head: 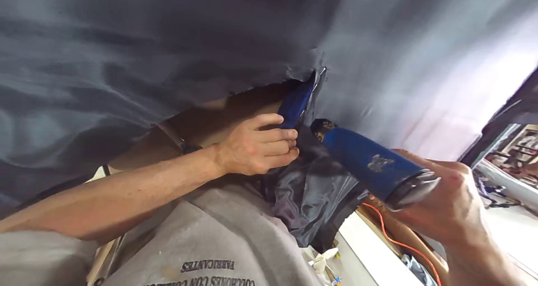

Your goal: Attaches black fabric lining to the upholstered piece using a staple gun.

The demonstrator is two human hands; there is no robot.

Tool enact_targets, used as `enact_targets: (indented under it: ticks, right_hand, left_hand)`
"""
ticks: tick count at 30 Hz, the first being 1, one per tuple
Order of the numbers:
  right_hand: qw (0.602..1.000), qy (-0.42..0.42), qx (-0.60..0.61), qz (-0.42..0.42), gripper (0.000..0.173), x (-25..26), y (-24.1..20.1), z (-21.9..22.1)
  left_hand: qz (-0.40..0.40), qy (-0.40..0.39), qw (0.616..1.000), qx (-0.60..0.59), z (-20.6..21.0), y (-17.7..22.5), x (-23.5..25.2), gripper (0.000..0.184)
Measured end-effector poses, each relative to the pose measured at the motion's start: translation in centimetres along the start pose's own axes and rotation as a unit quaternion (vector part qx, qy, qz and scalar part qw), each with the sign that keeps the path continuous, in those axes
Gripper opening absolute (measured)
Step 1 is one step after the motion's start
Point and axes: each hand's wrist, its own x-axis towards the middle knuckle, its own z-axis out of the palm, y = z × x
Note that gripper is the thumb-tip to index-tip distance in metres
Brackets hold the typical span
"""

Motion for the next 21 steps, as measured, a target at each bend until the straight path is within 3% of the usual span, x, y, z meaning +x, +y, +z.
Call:
enact_targets:
  ticks: [6, 21]
  right_hand:
    - [1.000, -0.017, -0.002, -0.007, 0.039, -0.3, -0.2, 0.9]
    - [0.999, -0.032, 0.003, -0.034, 0.039, -0.1, -0.6, 2.3]
  left_hand:
    - [0.024, 0.031, 0.999, -0.003, 0.7, -0.6, -0.3, 0.031]
    - [-0.028, 0.065, 0.997, 0.008, 1.6, 0.6, -1.6, 0.029]
